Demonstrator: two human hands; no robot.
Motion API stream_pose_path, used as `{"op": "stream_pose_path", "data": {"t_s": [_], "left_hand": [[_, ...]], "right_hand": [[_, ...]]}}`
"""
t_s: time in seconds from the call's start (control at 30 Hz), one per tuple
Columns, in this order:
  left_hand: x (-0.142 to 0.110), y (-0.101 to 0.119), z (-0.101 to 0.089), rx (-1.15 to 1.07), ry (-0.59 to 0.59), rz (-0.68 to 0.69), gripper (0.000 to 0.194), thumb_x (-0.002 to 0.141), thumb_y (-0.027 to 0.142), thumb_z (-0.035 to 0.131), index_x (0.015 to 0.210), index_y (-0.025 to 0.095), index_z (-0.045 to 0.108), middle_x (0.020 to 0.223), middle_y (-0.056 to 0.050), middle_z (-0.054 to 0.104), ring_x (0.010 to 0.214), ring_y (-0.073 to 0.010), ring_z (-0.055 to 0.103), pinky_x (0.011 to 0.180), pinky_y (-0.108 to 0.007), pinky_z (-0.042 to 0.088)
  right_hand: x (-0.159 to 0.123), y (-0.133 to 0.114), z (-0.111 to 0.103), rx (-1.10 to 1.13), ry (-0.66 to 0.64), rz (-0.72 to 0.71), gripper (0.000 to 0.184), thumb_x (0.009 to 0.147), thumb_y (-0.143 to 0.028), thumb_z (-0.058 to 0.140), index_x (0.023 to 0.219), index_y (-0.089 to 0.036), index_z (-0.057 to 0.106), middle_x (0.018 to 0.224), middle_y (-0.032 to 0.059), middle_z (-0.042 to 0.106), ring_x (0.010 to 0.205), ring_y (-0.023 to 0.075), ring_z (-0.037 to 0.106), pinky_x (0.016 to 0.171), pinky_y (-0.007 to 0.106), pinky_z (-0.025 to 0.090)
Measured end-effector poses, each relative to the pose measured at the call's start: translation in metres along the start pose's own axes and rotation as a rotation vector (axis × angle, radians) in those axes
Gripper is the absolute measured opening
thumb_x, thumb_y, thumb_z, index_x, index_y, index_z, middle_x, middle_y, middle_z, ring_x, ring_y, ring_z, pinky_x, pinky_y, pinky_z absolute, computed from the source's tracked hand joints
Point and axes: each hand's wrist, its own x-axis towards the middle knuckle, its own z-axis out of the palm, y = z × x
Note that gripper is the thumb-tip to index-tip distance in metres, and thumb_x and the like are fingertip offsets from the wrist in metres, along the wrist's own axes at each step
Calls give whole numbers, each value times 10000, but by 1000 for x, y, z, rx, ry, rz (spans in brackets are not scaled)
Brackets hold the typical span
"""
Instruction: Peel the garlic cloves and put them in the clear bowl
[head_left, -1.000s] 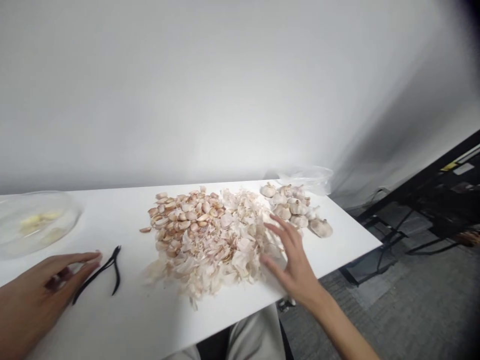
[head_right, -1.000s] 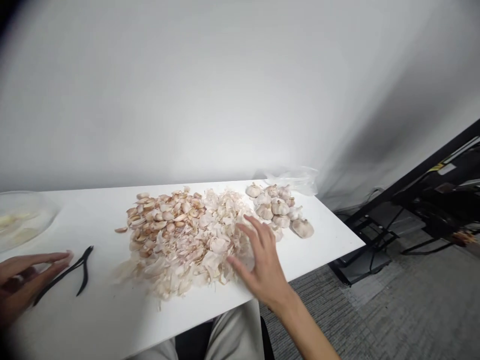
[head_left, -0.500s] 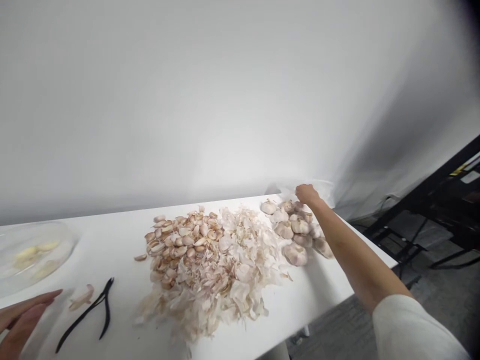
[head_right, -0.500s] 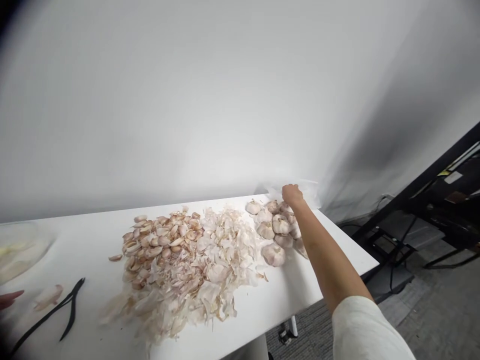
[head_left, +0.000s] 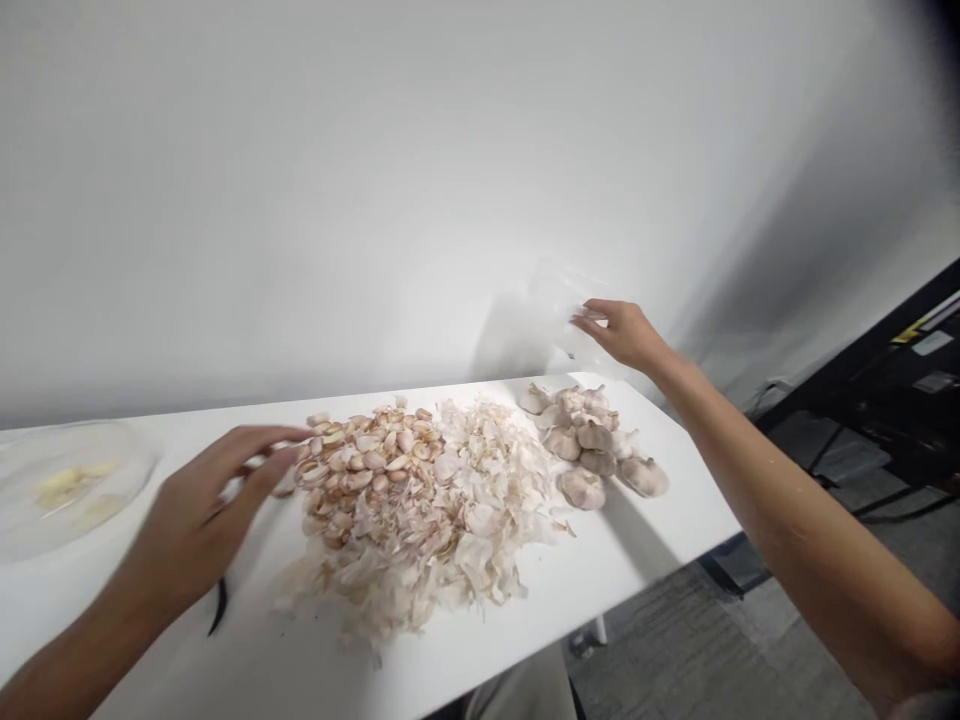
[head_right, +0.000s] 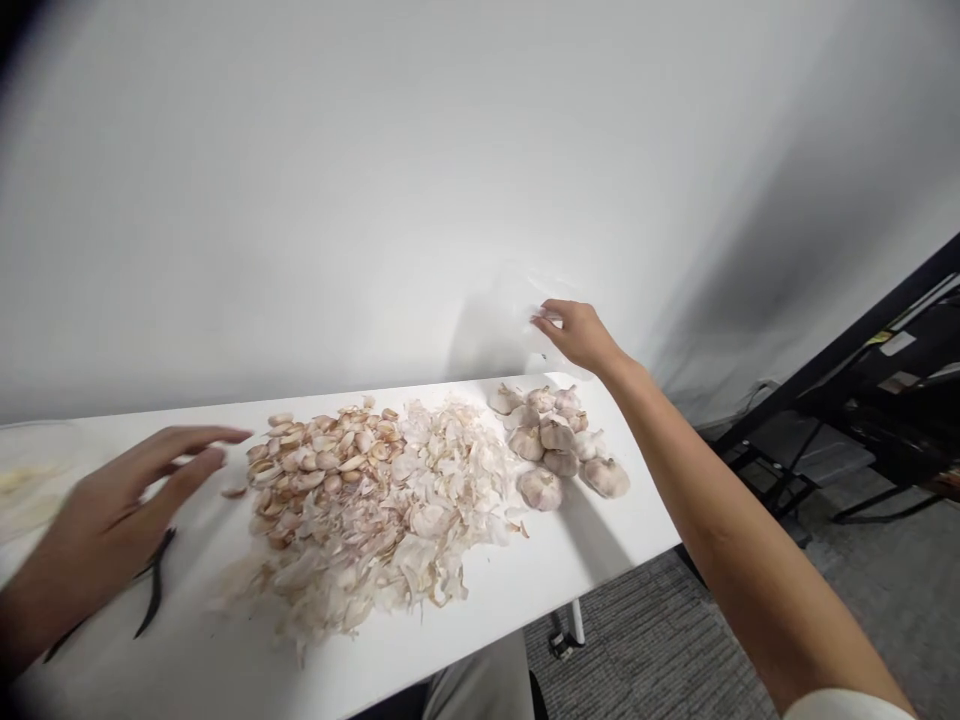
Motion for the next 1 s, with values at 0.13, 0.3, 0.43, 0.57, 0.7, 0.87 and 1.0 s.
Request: {"op": "stream_pose_path", "data": {"t_s": [0.13, 0.3, 0.43, 0.57, 0.7, 0.87, 1.0], "left_hand": [[50, 41, 28, -158, -141, 68, 479, 965, 623, 457, 1338, 372, 622, 1423, -30, 570, 1205, -272, 613, 944, -375, 556], [94, 71, 70, -243, -236, 158, 547, 979, 628, 434, 1485, 429, 497, 1564, -65, 409, 1434, -294, 437, 1120, -465, 447], [119, 76, 103, -152, -251, 212, 477, 980, 565, 475, 1359, 343, 661, 1546, -84, 472, 1524, -339, 292, 1205, -536, 314], [130, 69, 123, -134, -288, 278, 315, 918, 315, 599, 1180, 279, 771, 1348, -71, 676, 1391, -307, 497, 1192, -480, 349], [133, 63, 131, -141, -259, 289, 411, 867, 92, 505, 1111, 249, 796, 1268, -62, 736, 1230, -270, 639, 1095, -420, 466], [138, 63, 138, -195, -108, 237, 460, 886, 41, 426, 1117, 206, 787, 1248, -62, 752, 1217, -239, 660, 1112, -398, 465], [139, 67, 138, -266, 0, 211, 450, 914, 46, 423, 1203, 165, 746, 1322, -70, 719, 1284, -217, 623, 1159, -375, 427]], "right_hand": [[-6, -56, 20, 95, -62, -253, 177, 976, -263, 560, 1008, -174, 710, 961, 106, 733, 905, 263, 642, 816, 379, 489], [-35, -102, 55, 160, -189, -471, 191, 969, -142, 545, 1050, -194, 710, 1072, 114, 726, 1040, 271, 631, 899, 431, 535], [-60, -116, 67, 191, -235, -538, 228, 956, -93, 548, 1093, -205, 693, 1140, 114, 704, 1093, 265, 616, 927, 436, 547], [-76, -118, 68, 223, -261, -527, 245, 965, -102, 535, 1121, -223, 681, 1180, 105, 682, 1145, 262, 605, 945, 436, 550], [-99, -127, 51, 232, -177, -399, 322, 999, -178, 501, 1282, -267, 627, 1389, 124, 585, 1281, 324, 533, 1028, 563, 485], [-150, -169, 29, 360, -111, -33, 460, 939, -421, 655, 1387, -367, 563, 1311, 101, 631, 1255, 384, 551, 1019, 636, 470], [-171, -199, 50, 322, -483, 10, 1101, 689, -737, 783, 1596, -382, 271, 1636, 143, 301, 1496, 519, 208, 1078, 750, 338]]}}
